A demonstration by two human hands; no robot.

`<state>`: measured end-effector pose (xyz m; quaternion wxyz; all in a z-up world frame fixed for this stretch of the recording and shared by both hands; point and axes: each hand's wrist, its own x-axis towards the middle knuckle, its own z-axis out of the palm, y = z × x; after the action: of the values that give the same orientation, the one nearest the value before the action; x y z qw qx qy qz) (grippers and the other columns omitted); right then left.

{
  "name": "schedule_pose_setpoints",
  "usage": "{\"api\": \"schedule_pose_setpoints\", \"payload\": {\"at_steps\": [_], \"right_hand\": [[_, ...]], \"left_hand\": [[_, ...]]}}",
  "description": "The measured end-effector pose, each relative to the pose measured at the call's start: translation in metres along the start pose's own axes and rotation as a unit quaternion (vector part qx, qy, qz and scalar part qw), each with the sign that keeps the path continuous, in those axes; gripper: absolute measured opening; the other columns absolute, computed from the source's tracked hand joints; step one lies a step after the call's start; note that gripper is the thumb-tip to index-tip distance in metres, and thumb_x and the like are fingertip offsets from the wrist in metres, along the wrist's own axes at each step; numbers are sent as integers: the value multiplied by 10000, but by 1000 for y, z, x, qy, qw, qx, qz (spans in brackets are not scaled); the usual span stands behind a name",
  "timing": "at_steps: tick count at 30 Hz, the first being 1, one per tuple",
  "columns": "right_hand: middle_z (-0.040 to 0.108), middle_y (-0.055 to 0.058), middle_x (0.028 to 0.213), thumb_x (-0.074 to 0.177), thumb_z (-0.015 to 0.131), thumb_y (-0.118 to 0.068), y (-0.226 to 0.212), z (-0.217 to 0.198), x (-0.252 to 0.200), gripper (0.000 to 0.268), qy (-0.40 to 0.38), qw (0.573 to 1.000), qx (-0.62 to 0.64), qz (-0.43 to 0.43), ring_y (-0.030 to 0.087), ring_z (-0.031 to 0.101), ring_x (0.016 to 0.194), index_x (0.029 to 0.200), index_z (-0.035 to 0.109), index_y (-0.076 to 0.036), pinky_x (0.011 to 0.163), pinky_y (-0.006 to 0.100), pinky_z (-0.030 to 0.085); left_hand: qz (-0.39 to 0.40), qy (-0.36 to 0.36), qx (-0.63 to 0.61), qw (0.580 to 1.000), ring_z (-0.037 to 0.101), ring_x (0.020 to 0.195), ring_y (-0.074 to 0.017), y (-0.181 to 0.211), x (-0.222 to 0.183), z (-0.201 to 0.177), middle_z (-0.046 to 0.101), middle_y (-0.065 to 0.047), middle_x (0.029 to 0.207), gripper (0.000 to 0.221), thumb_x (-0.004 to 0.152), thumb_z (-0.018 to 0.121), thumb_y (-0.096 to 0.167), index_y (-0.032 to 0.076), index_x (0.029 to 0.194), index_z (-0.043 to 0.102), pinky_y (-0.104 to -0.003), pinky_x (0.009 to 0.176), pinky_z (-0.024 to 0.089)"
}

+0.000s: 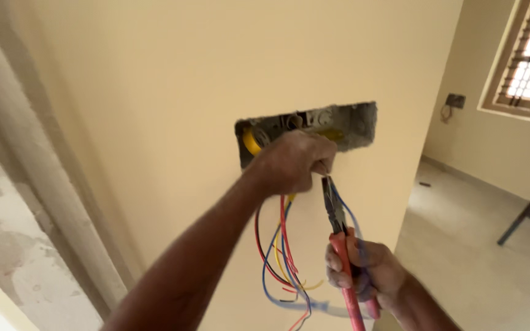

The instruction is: The person prepares electrical wires inside a wall-mounted junction box by applying yellow tape to wire bundles and then using pliers to strip the ends of specific wires.

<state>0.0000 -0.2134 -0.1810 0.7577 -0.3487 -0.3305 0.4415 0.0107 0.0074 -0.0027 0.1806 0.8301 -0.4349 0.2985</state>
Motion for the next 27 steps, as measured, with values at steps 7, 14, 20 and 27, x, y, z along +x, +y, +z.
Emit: {"api": "schedule_pose_setpoints", "payload": {"at_steps": [7,14,20,27], "right_hand": [[715,105,759,898,615,-383,-17,33,-16,407,396,838,-376,-25,211,701,584,1057,673,-12,474,372,564],[715,201,760,950,594,-239,-24,82,-19,236,527,505,-684,6,342,719,694,1063,658,-42,674,472,545],[731,218,773,972,585,-306,-16,79,-3,282,547,436,-714,23,338,675,656,1007,653,-34,657,480,534],[683,106,770,1000,547,-278,-23,42,-3,281,334,914,-228,33,86,387,440,1067,660,-30,413,301,346]], "left_hand": [[29,4,-12,1000,666,701,-258,-6,-2,2,664,-74,729,236,607,635,-155,32,729,561,-392,600,499],[30,23,-2,999,682,707,-252,2,-3,3,689,-67,738,215,654,648,-154,36,721,570,-387,609,514],[-16,-3,16,1000,631,646,-273,4,-2,2,642,-79,674,232,575,596,-177,15,685,527,-419,571,472],[-5,-9,-4,1000,599,650,-293,4,-6,-7,603,-107,686,243,563,615,-174,-12,712,511,-426,578,447]]}}
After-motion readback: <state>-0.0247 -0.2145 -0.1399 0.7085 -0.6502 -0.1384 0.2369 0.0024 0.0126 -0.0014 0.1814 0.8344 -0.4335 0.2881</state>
